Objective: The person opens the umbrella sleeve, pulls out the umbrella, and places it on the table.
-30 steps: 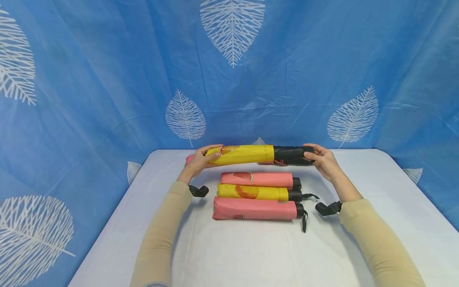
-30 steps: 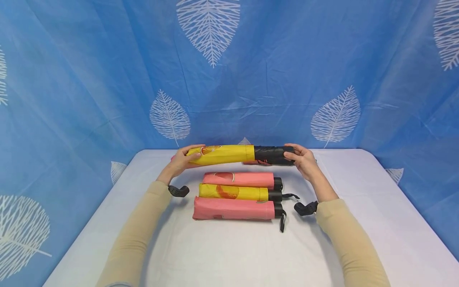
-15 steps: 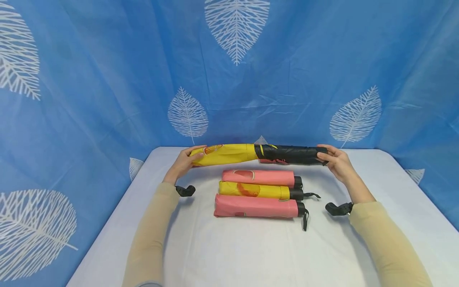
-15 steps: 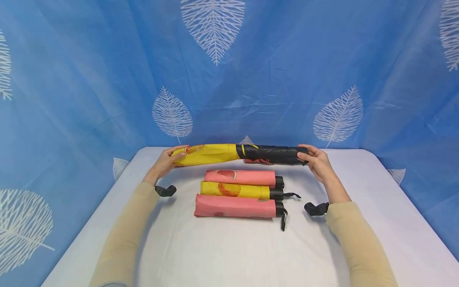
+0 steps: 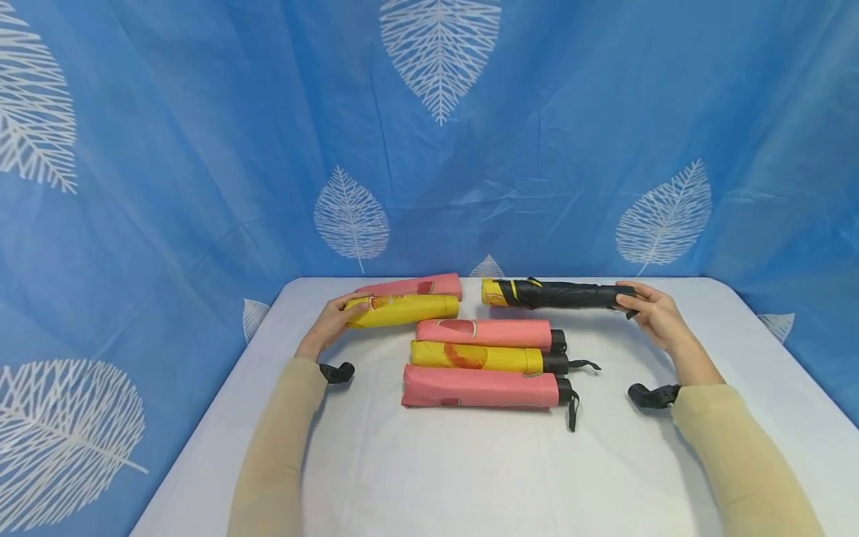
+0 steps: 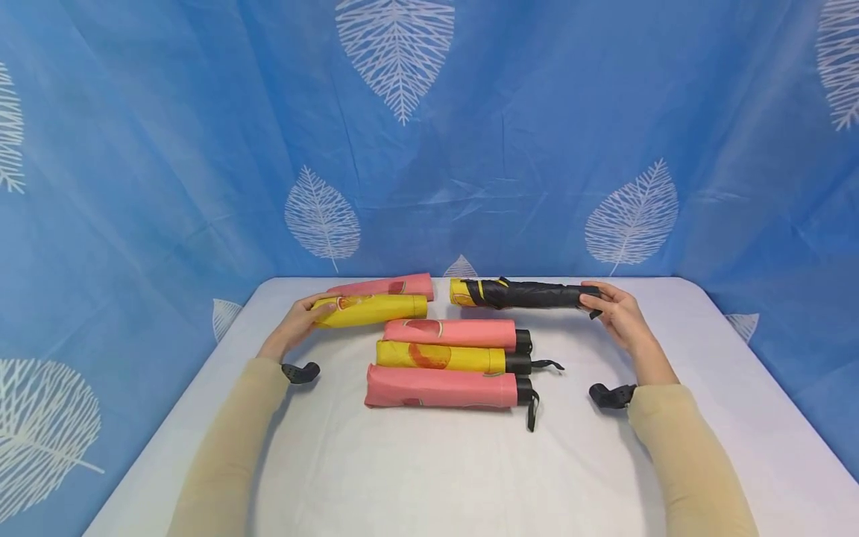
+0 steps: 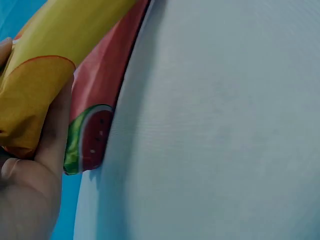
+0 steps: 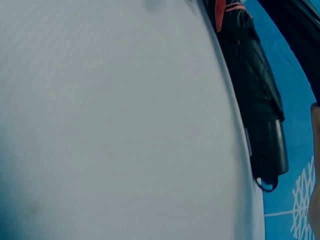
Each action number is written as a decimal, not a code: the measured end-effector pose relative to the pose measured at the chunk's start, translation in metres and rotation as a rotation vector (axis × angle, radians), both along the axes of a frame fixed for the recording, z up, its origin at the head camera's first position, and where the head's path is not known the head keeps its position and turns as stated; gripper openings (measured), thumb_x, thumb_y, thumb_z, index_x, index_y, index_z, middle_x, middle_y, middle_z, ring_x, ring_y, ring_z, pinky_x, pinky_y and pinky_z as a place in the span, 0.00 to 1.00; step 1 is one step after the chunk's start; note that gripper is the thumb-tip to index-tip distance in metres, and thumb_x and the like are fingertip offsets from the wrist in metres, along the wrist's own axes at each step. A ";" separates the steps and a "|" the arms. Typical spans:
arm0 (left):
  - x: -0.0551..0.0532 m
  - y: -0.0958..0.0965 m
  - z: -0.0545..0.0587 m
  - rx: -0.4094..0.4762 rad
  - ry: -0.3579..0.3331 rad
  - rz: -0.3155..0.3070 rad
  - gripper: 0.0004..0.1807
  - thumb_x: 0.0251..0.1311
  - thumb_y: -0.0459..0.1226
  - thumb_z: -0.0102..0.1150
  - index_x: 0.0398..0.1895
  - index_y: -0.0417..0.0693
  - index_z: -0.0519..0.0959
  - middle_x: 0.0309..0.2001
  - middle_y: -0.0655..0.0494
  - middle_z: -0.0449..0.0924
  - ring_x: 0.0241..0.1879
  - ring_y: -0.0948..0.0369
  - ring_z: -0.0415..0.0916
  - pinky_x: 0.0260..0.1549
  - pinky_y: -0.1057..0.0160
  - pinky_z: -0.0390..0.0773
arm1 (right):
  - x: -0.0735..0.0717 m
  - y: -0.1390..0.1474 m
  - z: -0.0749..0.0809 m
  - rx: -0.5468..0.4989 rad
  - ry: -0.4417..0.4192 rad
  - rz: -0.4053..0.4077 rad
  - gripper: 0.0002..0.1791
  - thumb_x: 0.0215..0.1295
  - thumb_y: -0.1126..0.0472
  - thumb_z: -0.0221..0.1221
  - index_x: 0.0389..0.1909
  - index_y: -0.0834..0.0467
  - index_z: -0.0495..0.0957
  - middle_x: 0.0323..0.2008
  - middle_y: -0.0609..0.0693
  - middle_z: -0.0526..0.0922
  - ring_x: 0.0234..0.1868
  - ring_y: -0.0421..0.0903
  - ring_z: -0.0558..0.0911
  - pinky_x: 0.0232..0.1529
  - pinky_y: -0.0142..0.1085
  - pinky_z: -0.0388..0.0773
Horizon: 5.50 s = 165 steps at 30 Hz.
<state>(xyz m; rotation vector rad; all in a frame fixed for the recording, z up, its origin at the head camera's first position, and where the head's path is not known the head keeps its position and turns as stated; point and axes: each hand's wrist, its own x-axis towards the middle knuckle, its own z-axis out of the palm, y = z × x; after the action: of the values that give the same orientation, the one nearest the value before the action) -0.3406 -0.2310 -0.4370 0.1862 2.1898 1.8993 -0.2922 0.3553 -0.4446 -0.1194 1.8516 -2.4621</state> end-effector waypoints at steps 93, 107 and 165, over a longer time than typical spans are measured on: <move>0.009 0.107 -0.019 -0.494 0.278 -0.462 0.26 0.60 0.41 0.62 0.62 0.46 0.72 0.52 0.55 0.76 0.48 0.59 0.70 0.50 0.59 0.71 | -0.018 0.010 -0.031 0.878 -0.044 -0.137 0.46 0.60 0.40 0.59 0.67 0.69 0.58 0.64 0.74 0.57 0.64 0.70 0.56 0.58 0.63 0.55; 0.010 0.107 -0.023 -0.326 0.205 -0.344 0.23 0.59 0.36 0.62 0.57 0.39 0.75 0.40 0.52 0.78 0.35 0.59 0.73 0.38 0.64 0.76 | -0.016 0.009 -0.030 0.868 -0.043 -0.142 0.46 0.60 0.40 0.60 0.67 0.69 0.59 0.64 0.73 0.58 0.64 0.70 0.57 0.59 0.63 0.56; 0.023 0.104 0.014 0.058 0.204 -0.168 0.27 0.62 0.34 0.59 0.63 0.35 0.68 0.22 0.53 0.63 0.31 0.42 0.59 0.33 0.52 0.65 | 0.009 -0.094 0.024 0.466 0.154 0.151 0.32 0.62 0.58 0.63 0.63 0.66 0.65 0.48 0.42 0.76 0.46 0.37 0.78 0.46 0.33 0.77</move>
<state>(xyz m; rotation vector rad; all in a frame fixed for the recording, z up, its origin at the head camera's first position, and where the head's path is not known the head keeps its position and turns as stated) -0.3175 -0.1267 -0.4231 0.5788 2.1651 1.9242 -0.2833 0.2612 -0.4208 -0.4151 2.3256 -1.9130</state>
